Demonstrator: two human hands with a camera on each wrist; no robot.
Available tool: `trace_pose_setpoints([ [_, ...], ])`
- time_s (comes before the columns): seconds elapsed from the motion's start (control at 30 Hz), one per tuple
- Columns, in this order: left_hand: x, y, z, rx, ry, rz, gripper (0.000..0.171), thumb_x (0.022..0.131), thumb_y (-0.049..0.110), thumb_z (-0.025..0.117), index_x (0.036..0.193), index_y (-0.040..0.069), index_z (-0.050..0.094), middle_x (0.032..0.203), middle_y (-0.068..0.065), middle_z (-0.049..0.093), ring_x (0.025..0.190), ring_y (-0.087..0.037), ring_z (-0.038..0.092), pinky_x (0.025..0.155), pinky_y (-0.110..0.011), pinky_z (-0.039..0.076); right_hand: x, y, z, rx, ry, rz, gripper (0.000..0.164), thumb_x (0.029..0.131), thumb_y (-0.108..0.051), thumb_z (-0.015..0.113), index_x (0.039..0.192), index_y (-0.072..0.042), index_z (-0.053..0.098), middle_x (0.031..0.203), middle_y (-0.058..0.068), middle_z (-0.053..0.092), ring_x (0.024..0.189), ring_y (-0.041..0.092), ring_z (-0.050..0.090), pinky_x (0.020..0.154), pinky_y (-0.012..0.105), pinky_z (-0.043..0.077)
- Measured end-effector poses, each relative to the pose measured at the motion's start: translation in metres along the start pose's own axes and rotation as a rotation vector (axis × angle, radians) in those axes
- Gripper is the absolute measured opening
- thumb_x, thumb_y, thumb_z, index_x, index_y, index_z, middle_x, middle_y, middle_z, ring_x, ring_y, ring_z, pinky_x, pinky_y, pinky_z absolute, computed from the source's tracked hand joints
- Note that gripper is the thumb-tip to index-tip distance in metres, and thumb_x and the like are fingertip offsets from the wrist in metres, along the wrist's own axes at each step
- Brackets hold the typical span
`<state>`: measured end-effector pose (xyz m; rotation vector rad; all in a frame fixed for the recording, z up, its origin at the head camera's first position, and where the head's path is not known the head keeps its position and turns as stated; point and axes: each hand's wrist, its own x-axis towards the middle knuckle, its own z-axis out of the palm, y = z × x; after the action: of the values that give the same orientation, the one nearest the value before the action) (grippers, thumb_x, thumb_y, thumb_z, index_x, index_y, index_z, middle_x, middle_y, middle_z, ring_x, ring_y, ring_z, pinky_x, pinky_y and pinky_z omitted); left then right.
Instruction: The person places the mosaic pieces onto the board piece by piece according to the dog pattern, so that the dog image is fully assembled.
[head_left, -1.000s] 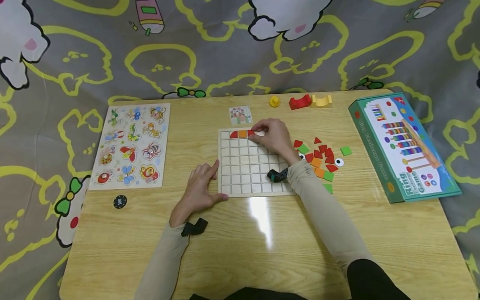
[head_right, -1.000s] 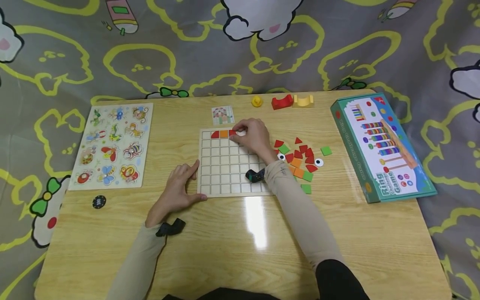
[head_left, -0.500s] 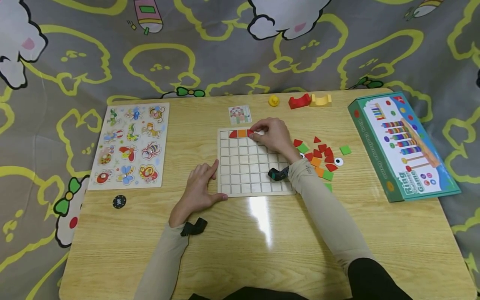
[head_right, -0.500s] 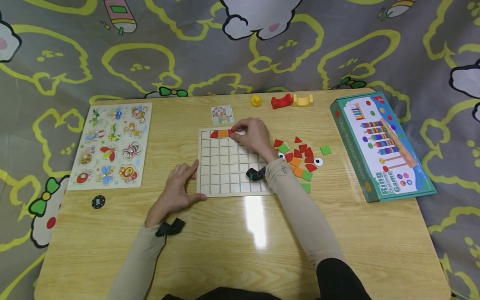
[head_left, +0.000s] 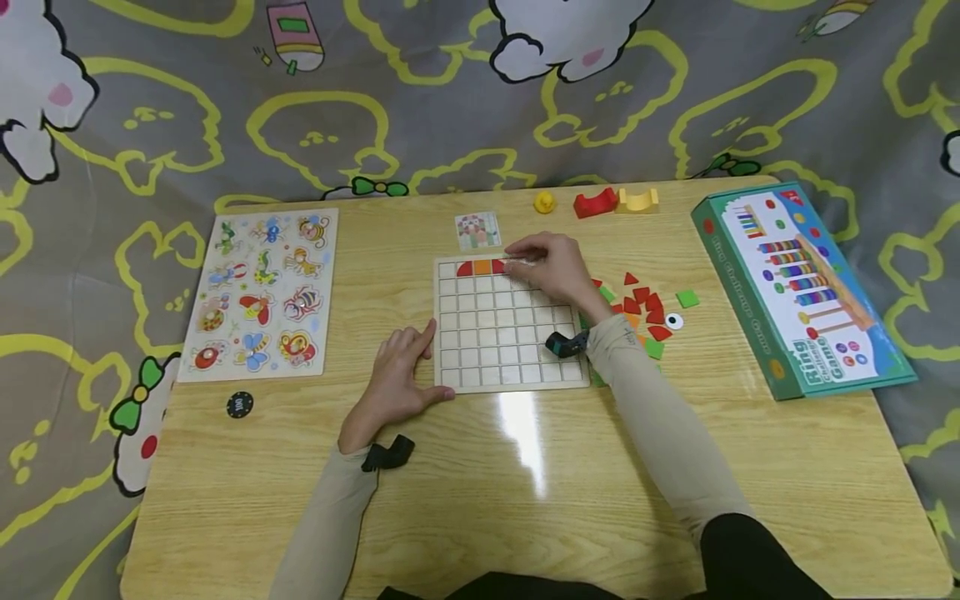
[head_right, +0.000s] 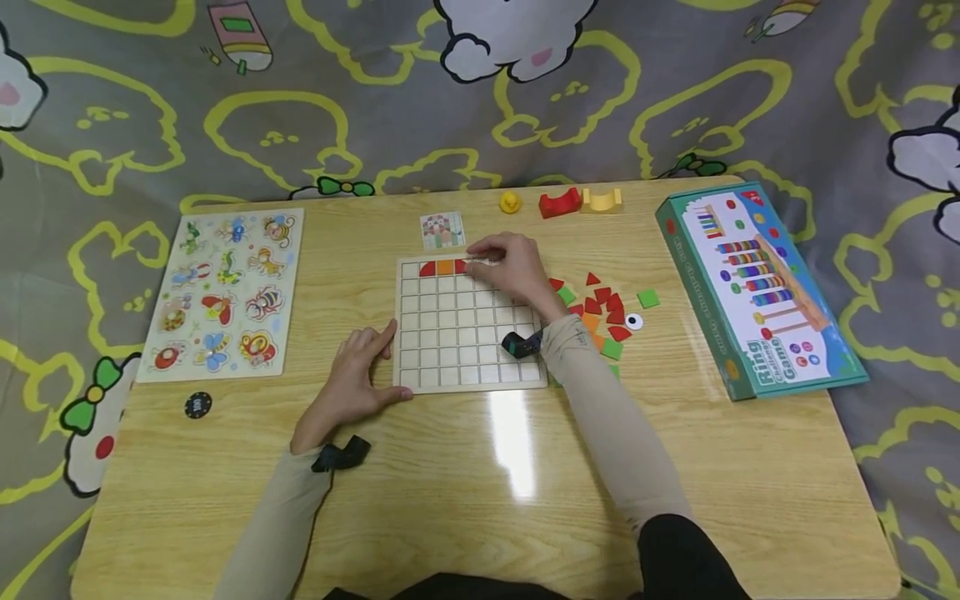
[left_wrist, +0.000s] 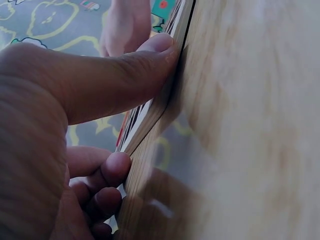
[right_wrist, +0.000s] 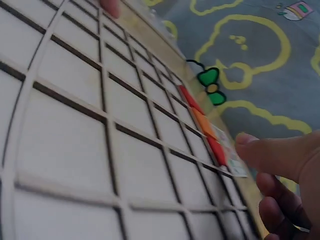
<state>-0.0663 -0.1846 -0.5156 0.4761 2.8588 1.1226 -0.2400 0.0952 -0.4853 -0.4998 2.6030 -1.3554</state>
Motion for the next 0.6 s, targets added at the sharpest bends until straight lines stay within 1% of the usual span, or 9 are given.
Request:
trace_pose_setpoints([
  [0.07,0.000,0.000,0.001,0.003,-0.003,0.002,0.111,0.066,0.043,0.090,0.153,0.003,0.034,0.092,-0.002,0.045,0.089,-0.019,0.035,0.084,-0.035,0.026,-0.006,0.001,-0.014,0.010,0.029,-0.002,0.029,0.086,-0.028,0.078,0.110,-0.014,0.076,0.108,0.001,0.069,0.094,0.017,0.061,0.082,0.036,0.048],
  [0.17,0.001,0.000,0.003,0.015,-0.009,-0.002,0.111,0.067,0.044,0.090,0.153,0.004,0.033,0.092,-0.001,0.046,0.089,-0.019,0.035,0.085,-0.035,0.026,-0.016,0.005,-0.039,-0.037,0.061,0.009,0.028,0.086,-0.029,0.077,0.109,-0.013,0.076,0.110,0.002,0.069,0.094,0.018,0.061,0.082,0.036,0.048],
  [0.23,0.000,0.000,0.003,0.023,-0.012,-0.008,0.111,0.067,0.044,0.090,0.153,0.004,0.033,0.093,-0.001,0.046,0.090,-0.018,0.035,0.086,-0.035,0.027,-0.023,0.009,-0.055,-0.078,0.059,0.039,0.028,0.087,-0.031,0.077,0.109,-0.014,0.076,0.109,0.002,0.069,0.095,0.019,0.059,0.082,0.037,0.046],
  [0.33,-0.001,-0.001,0.003,0.028,-0.014,-0.014,0.111,0.066,0.043,0.090,0.153,0.004,0.032,0.093,0.000,0.045,0.091,-0.018,0.036,0.086,-0.035,0.027,-0.035,0.019,-0.076,-0.131,0.035,0.090,0.028,0.088,-0.032,0.075,0.110,-0.015,0.076,0.105,0.004,0.069,0.094,0.021,0.057,0.082,0.038,0.045],
  [0.47,-0.001,0.000,0.003,0.016,-0.011,-0.014,0.111,0.066,0.041,0.091,0.153,0.003,0.033,0.093,0.000,0.045,0.091,-0.019,0.036,0.085,-0.035,0.026,-0.047,0.033,-0.091,-0.185,-0.004,0.147,0.027,0.090,-0.032,0.073,0.111,-0.015,0.075,0.102,0.007,0.070,0.090,0.023,0.058,0.080,0.038,0.044],
  [0.6,-0.001,0.002,0.004,0.012,-0.007,-0.008,0.111,0.065,0.039,0.092,0.153,0.003,0.033,0.093,0.000,0.045,0.090,-0.019,0.035,0.085,-0.035,0.026,-0.058,0.043,-0.096,-0.215,-0.031,0.162,0.027,0.090,-0.031,0.073,0.111,-0.014,0.075,0.103,0.007,0.072,0.088,0.023,0.060,0.079,0.036,0.045],
])
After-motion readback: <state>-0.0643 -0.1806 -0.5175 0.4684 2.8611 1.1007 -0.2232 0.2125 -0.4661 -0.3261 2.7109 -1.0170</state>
